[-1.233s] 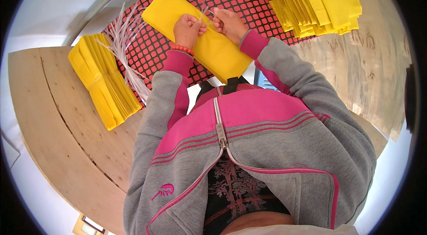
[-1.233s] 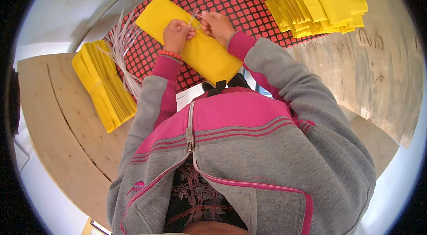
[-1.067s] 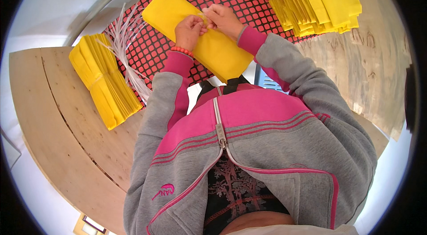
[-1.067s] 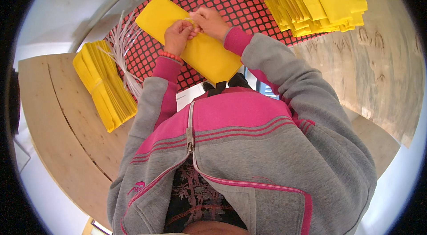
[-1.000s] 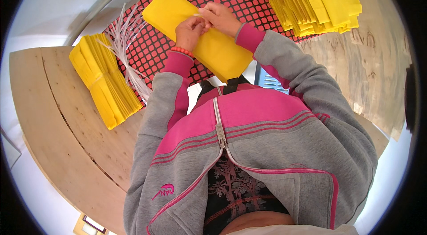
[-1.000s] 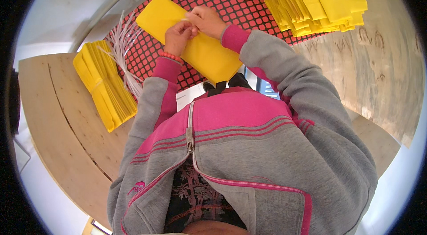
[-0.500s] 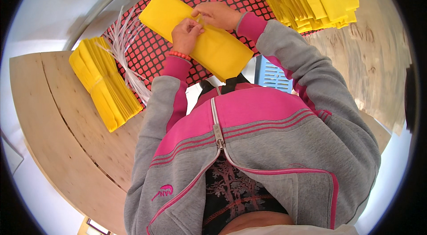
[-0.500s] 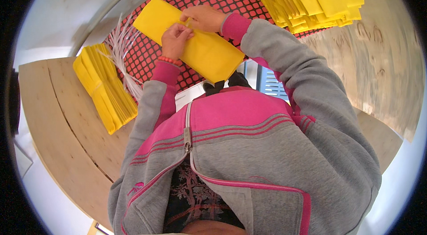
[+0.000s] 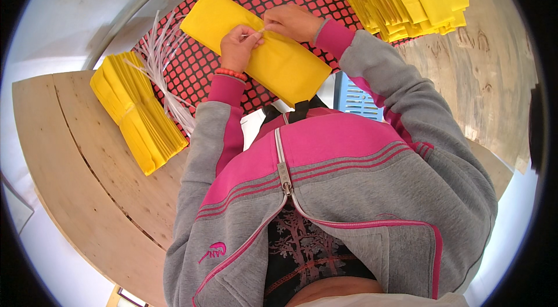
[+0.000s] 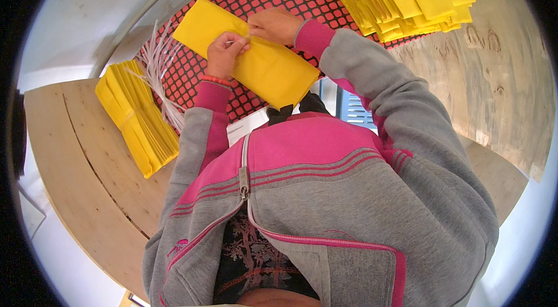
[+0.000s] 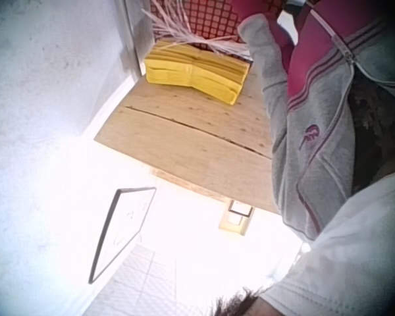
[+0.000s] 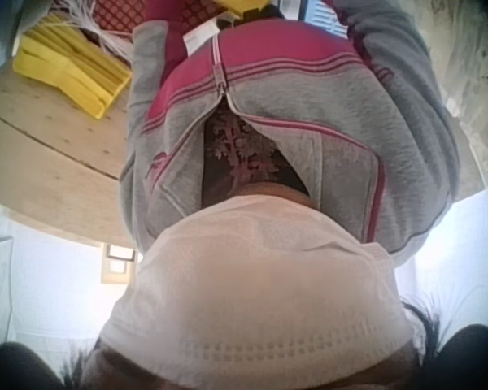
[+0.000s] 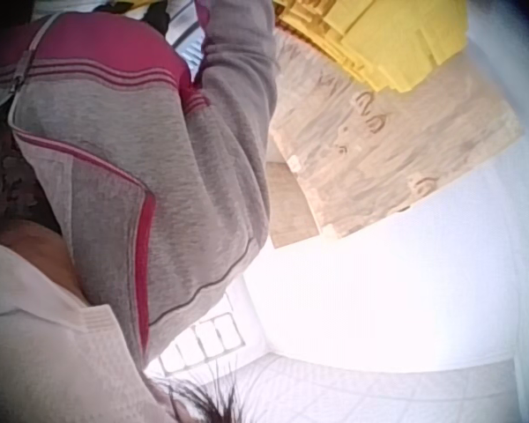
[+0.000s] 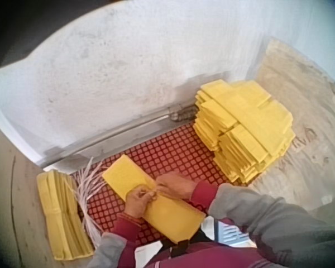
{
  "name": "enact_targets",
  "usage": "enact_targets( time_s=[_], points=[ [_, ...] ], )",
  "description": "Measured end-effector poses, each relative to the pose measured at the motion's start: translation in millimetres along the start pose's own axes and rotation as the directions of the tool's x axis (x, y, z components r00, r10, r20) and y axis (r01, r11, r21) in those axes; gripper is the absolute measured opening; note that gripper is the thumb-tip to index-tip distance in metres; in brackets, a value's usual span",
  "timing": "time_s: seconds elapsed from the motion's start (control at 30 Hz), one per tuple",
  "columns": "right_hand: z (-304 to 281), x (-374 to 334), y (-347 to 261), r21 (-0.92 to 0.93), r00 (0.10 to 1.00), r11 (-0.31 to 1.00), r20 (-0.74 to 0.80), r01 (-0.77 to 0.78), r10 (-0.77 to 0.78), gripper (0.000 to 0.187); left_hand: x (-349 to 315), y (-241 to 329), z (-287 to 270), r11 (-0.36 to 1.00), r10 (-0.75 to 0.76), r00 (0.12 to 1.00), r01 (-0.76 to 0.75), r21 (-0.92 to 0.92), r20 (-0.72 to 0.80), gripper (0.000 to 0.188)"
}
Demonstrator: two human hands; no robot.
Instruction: The person stacks yellow padded envelopes on a table, aligns them, and secures the stack with a white plastic tie. They then place the tied bundle aside and briefly handle a black phone case.
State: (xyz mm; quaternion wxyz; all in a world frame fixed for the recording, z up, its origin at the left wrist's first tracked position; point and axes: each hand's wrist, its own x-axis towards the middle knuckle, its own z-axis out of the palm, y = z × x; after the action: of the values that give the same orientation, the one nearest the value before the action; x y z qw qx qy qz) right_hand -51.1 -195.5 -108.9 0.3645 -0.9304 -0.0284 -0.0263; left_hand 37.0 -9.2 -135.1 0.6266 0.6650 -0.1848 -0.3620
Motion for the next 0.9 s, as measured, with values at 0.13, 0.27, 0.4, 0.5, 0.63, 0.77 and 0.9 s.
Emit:
enact_targets(
  time_s=[0.13,0.27,0.4,0.5,0.63,0.77,0.9],
  points=[
    [13,-13,-12,0.106,0.994,0.989,0.049,-0.106,0.102,0.022,0,1,-2,0.991,-0.069,0.998,0.068,-0.118,-0.002,0.007],
    [15,-18,-20,0.051,0.993,0.993,0.06,-0.106,0.103,0.019,1,1,-4,0.98,-0.12,0.993,0.12,-0.158,0.012,0.008],
    [1,-16,-14,0.098,0.991,0.986,0.009,-0.137,0.136,0.016,1,0,-3,0.994,-0.067,0.998,0.068,-0.08,0.012,0.011],
    [-1,-5,-7,0.171,0.995,0.985,-0.103,0.016,0.002,0.012,1,4,-6,0.994,-0.011,0.999,0.006,0.11,0.041,0.013],
    [12,6,1,0.233,1.0,0.972,-0.023,0.017,-0.012,0.013,0,14,-7,0.893,0.121,0.989,-0.147,0.426,0.087,0.013],
    [15,7,4,0.208,1.0,0.978,-0.005,0.021,-0.021,0.013,-2,22,-6,0.788,0.239,0.964,-0.265,0.556,0.119,0.013],
    [2,6,2,0.117,0.997,0.993,0.072,-0.017,0.008,0.012,3,19,-9,0.839,0.236,0.966,-0.259,0.479,0.109,0.012]
  ],
)
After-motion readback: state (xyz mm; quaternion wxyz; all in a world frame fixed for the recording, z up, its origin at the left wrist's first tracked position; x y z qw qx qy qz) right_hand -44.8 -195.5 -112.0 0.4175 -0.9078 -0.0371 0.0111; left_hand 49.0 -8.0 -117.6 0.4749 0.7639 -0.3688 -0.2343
